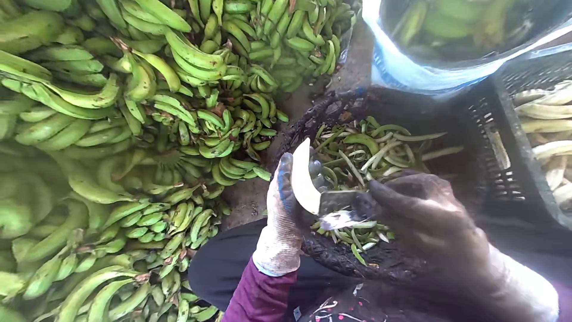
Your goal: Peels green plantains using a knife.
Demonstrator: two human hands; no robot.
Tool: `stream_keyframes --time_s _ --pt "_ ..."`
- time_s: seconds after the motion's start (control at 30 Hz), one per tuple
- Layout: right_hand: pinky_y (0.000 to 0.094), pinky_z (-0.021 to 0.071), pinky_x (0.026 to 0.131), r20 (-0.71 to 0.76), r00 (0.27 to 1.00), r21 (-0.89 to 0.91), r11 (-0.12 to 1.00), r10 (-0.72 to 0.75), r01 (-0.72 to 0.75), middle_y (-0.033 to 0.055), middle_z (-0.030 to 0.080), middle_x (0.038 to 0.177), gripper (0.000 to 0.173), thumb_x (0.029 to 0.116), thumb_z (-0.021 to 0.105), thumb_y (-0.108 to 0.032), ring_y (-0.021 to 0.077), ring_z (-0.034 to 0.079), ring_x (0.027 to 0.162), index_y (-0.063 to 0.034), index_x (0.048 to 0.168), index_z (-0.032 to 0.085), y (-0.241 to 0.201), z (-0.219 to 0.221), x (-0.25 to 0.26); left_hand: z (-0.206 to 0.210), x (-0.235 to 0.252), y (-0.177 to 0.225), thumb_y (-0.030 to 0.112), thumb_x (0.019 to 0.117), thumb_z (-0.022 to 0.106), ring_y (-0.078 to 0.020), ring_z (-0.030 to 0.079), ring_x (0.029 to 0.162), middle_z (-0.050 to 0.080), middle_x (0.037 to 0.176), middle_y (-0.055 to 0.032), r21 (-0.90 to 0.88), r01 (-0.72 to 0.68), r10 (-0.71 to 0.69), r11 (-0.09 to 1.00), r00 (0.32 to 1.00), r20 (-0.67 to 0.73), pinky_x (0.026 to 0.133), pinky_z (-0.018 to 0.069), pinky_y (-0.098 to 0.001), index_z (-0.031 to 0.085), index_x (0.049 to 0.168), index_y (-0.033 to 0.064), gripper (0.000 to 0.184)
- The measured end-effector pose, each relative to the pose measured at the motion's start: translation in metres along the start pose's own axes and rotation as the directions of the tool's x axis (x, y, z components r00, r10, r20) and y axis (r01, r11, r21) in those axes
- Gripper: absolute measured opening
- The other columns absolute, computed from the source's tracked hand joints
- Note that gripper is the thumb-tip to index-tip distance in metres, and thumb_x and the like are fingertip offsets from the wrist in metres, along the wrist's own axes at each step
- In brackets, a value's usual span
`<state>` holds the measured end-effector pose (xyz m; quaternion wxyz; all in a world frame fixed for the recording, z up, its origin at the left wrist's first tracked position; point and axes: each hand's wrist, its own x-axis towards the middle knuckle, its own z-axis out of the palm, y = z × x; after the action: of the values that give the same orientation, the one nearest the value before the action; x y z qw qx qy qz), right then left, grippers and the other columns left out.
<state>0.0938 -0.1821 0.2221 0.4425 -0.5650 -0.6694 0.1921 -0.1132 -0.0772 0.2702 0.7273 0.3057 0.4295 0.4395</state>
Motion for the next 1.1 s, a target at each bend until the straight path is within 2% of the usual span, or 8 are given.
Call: stream_keyframes --time_s 0.13,0.4,0.57,0.7,0.8,0.9,1.0,1.1 --pt "0.0537 0.0501 0.082 -0.115 0.991 -0.132 0.988 0.066 -0.081 0.0115 0.07 0.108 0.038 0.0949 0.063 -0.031 0.0272 0.065 0.098 -0.0254 0.131 0.072 0.001 0.012 0.022 0.006 -0.014 -0.019 0.031 0.1076 0.031 0.0008 0.061 0.101 0.064 0.116 -0.0017 0.583 -0.352 0.3 0.732 0.935 0.188 0.09 0.0524 -0.021 0.049 0.142 0.0014 0.049" --pt "0.0664 0.0489 0.091 0.46 0.67 -0.421 0.808 0.583 -0.414 0.0141 0.073 0.111 0.036 0.1006 0.056 -0.043 0.0385 0.068 0.106 -0.0297 0.129 0.072 0.001 -0.025 -0.017 0.011 0.013 -0.05 0.031 0.1085 0.029 -0.012 0.067 0.095 0.066 0.117 -0.0056 0.534 -0.051 -0.09 0.844 0.968 0.234 0.083 0.0582 -0.0318 0.041 0.151 0.0136 0.047" --pt "0.0648 0.0417 0.1 0.59 0.455 -0.521 0.745 0.667 -0.415 0.0194 0.067 0.125 0.04 0.1044 0.049 -0.041 0.0417 0.06 0.121 -0.027 0.139 0.064 -0.011 -0.021 -0.007 0.136 0.045 -0.051 0.035 0.1081 0.039 -0.0138 0.061 0.114 0.052 0.142 -0.0026 0.382 -0.172 -0.122 0.908 0.763 0.635 0.09 0.0571 -0.0357 0.03 0.158 0.0215 0.052" --pt "0.0636 0.0476 0.091 0.443 0.647 -0.497 0.771 0.62 -0.399 0.0199 0.07 0.114 0.032 0.1006 0.054 -0.034 0.0428 0.065 0.111 -0.0199 0.123 0.071 -0.003 -0.022 -0.026 0.156 0.138 -0.097 0.033 0.1081 0.044 -0.0224 0.062 0.113 0.06 0.132 -0.0101 0.285 0.14 -0.195 0.948 0.965 0.173 0.093 0.0538 -0.0418 0.04 0.15 0.0151 0.046" --pt "0.0625 0.049 0.088 0.49 0.667 -0.44 0.82 0.561 -0.366 0.0223 0.069 0.109 0.029 0.1003 0.056 -0.03 0.0445 0.065 0.107 -0.0163 0.121 0.071 -0.006 -0.026 -0.029 0.124 0.19 -0.151 0.038 0.1061 0.043 -0.0234 0.057 0.095 0.055 0.111 -0.0118 0.483 0.354 -0.226 0.801 0.926 -0.303 0.079 0.0504 -0.042 0.048 0.132 0.0078 0.04" --pt "0.0621 0.0494 0.089 0.525 0.682 -0.369 0.858 0.509 -0.356 0.0247 0.069 0.107 0.028 0.1007 0.055 -0.024 0.0451 0.066 0.105 -0.0103 0.119 0.071 -0.01 -0.036 -0.028 0.109 0.203 -0.186 0.034 0.1088 0.044 -0.0391 0.052 0.13 0.052 0.141 -0.0282 0.85 0.424 -0.179 0.312 0.905 -0.386 0.106 0.0447 -0.054 0.048 0.142 -0.0064 0.052" --pt "0.0581 0.0515 0.083 0.457 0.755 -0.411 0.864 0.471 -0.29 0.0213 0.07 0.1 0.023 0.0992 0.057 -0.021 0.0415 0.068 0.097 -0.0107 0.114 0.073 -0.004 -0.03 -0.037 0.108 0.231 -0.217 0.047 0.1046 0.048 -0.0407 0.041 0.142 0.039 0.153 -0.0293 0.859 0.501 -0.127 0.105 0.864 -0.488 0.113 0.0382 -0.0537 0.031 0.152 -0.0073 0.074" --pt "0.0523 0.0522 0.071 0.31 0.866 -0.497 0.844 0.391 -0.203 0.0108 0.068 0.088 0.016 0.0969 0.059 -0.023 0.034 0.067 0.085 -0.0195 0.107 0.071 0.016 -0.001 -0.059 0.079 0.25 -0.236 0.053 0.1003 0.048 -0.0392 0.047 0.139 0.052 0.146 -0.0244 0.937 0.342 -0.078 -0.076 0.934 -0.348 0.113 0.0389 -0.0583 0.05 0.144 -0.0013 0.07"
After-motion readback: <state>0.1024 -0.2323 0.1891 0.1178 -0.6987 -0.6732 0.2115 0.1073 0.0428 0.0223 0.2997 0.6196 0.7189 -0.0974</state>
